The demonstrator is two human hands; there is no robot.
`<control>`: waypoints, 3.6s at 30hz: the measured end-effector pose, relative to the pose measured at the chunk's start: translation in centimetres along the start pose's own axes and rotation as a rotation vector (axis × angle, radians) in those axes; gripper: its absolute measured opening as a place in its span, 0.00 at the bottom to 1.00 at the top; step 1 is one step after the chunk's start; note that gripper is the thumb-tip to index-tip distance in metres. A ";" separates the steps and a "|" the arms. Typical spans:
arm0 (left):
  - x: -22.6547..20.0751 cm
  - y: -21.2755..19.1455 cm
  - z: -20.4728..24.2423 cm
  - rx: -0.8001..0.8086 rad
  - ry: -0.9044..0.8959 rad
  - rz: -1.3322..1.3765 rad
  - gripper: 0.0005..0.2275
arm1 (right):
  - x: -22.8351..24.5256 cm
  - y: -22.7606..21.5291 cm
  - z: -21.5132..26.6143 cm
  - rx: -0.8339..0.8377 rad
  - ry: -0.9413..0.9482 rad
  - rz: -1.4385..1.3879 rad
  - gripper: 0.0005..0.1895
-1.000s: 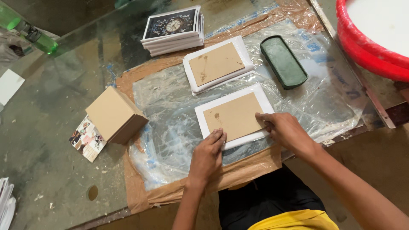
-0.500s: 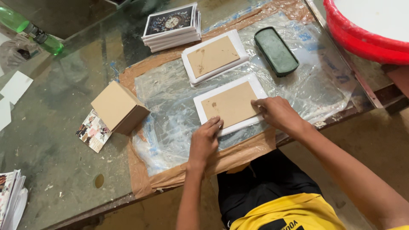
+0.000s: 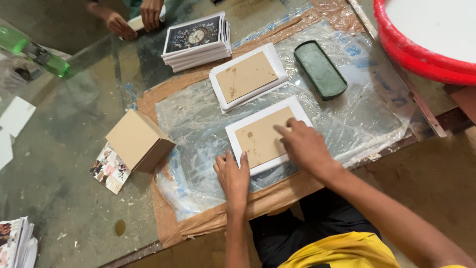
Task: The person assembles books by placing a brown cardboard cover onto a white book block, pressing it down, and smoothing the surface with a green rectangular tool. The person repeats this process for multiple units, stacking the finished books on the table.
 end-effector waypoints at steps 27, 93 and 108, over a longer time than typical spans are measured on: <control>-0.1 -0.9 -0.3 0.265 -0.359 0.277 0.24 | 1.4 1.2 0.8 0.060 0.055 -0.020 0.28; -3.1 -0.4 -6.2 0.030 -0.072 0.048 0.23 | 0.8 1.5 1.4 0.057 0.025 0.009 0.29; -2.0 0.1 -6.5 0.023 -0.072 0.143 0.14 | 0.0 2.8 2.2 0.022 -0.004 0.067 0.29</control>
Point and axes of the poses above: each hand's wrist, its own z-axis away from the middle knuckle, its own y-axis out of the palm, x = y × z, the point moved 4 cm from there along -z, towards the middle knuckle, and after that the axes turned 3 degrees about -y, right-handed, at the moved point
